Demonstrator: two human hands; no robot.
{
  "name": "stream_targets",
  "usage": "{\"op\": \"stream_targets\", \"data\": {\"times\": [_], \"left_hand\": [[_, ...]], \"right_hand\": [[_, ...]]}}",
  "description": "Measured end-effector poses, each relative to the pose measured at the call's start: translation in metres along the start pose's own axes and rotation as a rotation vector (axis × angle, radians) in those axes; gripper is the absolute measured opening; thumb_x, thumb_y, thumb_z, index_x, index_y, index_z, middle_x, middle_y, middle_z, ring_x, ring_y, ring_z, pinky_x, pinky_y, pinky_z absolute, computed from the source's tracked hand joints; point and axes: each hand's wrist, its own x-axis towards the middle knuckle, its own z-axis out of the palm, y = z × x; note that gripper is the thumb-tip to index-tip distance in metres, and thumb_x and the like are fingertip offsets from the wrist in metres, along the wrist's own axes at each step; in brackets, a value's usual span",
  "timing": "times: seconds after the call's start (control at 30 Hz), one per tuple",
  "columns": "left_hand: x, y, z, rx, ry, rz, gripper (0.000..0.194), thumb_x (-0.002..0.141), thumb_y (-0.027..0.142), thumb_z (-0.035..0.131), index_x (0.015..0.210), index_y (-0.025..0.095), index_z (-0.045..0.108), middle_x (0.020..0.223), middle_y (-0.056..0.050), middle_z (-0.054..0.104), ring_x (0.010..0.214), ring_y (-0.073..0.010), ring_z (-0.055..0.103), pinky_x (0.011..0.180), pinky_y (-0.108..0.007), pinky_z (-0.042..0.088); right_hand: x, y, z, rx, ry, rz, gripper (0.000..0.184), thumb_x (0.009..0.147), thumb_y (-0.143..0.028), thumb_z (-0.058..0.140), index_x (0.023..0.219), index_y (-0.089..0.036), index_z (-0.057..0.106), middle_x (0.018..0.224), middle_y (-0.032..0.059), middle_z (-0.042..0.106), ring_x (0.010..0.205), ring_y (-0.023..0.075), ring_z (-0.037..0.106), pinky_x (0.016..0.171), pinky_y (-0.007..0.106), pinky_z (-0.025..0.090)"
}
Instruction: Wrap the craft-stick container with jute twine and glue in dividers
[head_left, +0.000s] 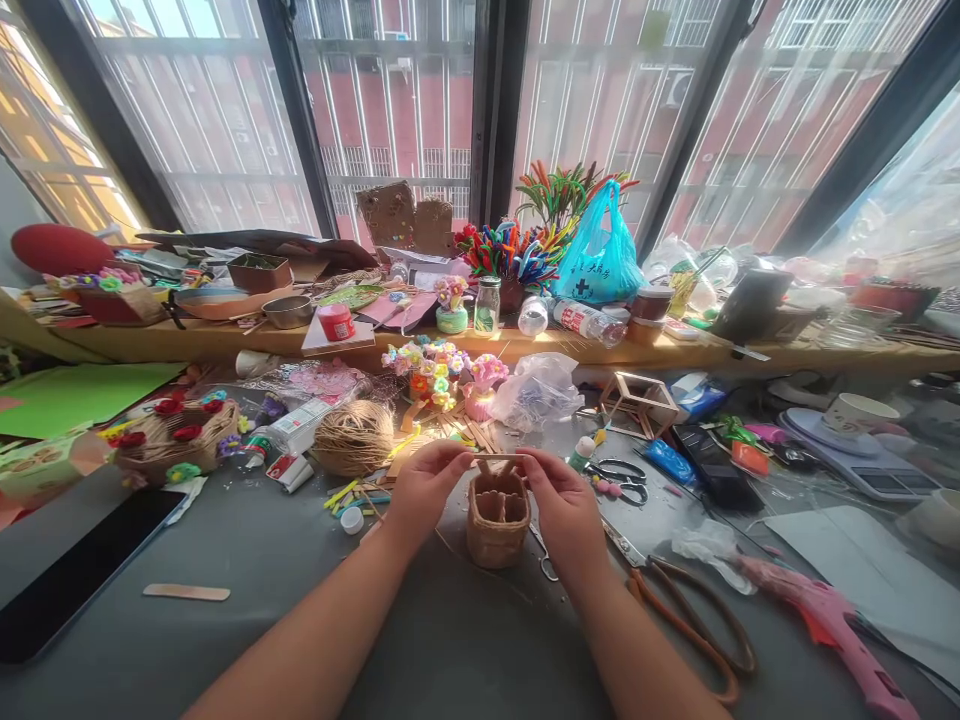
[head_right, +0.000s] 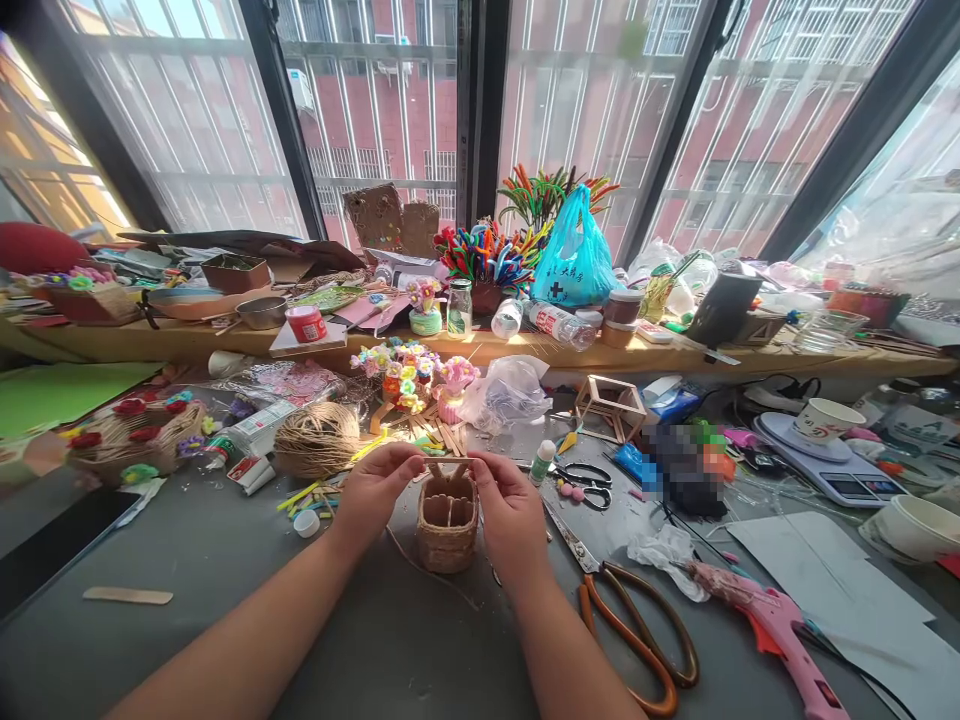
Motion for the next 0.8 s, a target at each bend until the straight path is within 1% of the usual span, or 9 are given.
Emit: {"op": "stream_targets", "data": {"times": [0.13,0.23,0.3,0.37,0.43,0.57,0.67,0.8], "left_hand": [[-0.003,-0.003,0.0,-0.023,0.004,-0.019,0.029,0.083,0.048,0.081,0.091,0.02,0.076,0.084,-0.002,0.074,0.079,-0.0168,0.067,0.078,-0.029,0.055],[-0.004,-0.005,-0.002,-0.007,0.0,-0.031,0.026,0.083,0.044,0.081,0.088,0.02,0.076,0.082,-0.002,0.072,0.079,-0.016,0.066,0.077,-0.028,0.054],[-0.006,-0.006,-0.005,0.012,-0.049,-0.044,0.024,0.083,0.042,0.082,0.085,0.019,0.075,0.081,-0.002,0.071,0.078,-0.0158,0.065,0.075,-0.027,0.054],[-0.008,-0.007,-0.007,0.04,-0.106,-0.05,0.023,0.084,0.041,0.081,0.085,0.019,0.075,0.083,-0.002,0.071,0.079,-0.0165,0.066,0.075,-0.028,0.054],[-0.011,-0.006,-0.009,0.075,-0.138,-0.042,0.023,0.086,0.041,0.078,0.087,0.019,0.074,0.086,-0.003,0.071,0.082,-0.0173,0.067,0.078,-0.029,0.054],[-0.015,-0.004,-0.009,0.108,-0.134,-0.027,0.023,0.089,0.042,0.075,0.09,0.019,0.073,0.087,-0.003,0.07,0.083,-0.0174,0.066,0.078,-0.029,0.054],[-0.016,-0.002,-0.009,0.099,-0.128,-0.032,0.025,0.09,0.044,0.074,0.09,0.019,0.072,0.086,-0.003,0.07,0.081,-0.0173,0.065,0.076,-0.029,0.053],[-0.019,0.002,-0.011,0.122,-0.15,-0.031,0.025,0.09,0.044,0.073,0.089,0.019,0.071,0.088,-0.005,0.071,0.085,-0.0193,0.067,0.081,-0.032,0.054]], "right_hand": [[-0.001,-0.005,0.001,0.006,0.017,-0.025,0.033,0.09,-0.053,0.073,0.107,-0.025,0.081,0.094,0.0044,0.079,0.086,0.0212,0.071,0.082,0.035,0.057],[-0.002,0.001,0.0,0.052,-0.001,0.065,0.033,0.088,-0.053,0.075,0.103,-0.025,0.081,0.093,0.0043,0.079,0.087,0.0213,0.071,0.081,0.033,0.057],[-0.003,0.008,-0.002,0.078,-0.011,0.129,0.033,0.087,-0.054,0.076,0.1,-0.024,0.08,0.093,0.0047,0.08,0.087,0.0219,0.072,0.08,0.034,0.057],[-0.005,0.014,-0.004,0.084,-0.025,0.149,0.034,0.086,-0.055,0.076,0.098,-0.023,0.08,0.092,0.0053,0.08,0.086,0.023,0.073,0.079,0.035,0.058],[-0.007,0.015,-0.006,0.086,-0.038,0.153,0.034,0.086,-0.055,0.076,0.097,-0.024,0.08,0.093,0.0056,0.081,0.088,0.0237,0.074,0.081,0.035,0.058],[-0.01,0.01,-0.008,0.072,-0.05,0.136,0.031,0.085,-0.052,0.079,0.097,-0.024,0.08,0.098,0.0051,0.081,0.092,0.0231,0.073,0.086,0.035,0.058],[-0.013,0.004,-0.007,0.066,-0.059,0.129,0.029,0.086,-0.052,0.077,0.097,-0.024,0.08,0.098,0.0048,0.081,0.09,0.0226,0.073,0.083,0.034,0.058],[-0.016,0.001,-0.006,0.057,-0.078,0.12,0.029,0.085,-0.051,0.079,0.095,-0.023,0.079,0.093,0.0051,0.08,0.084,0.0227,0.073,0.078,0.034,0.059]]}}
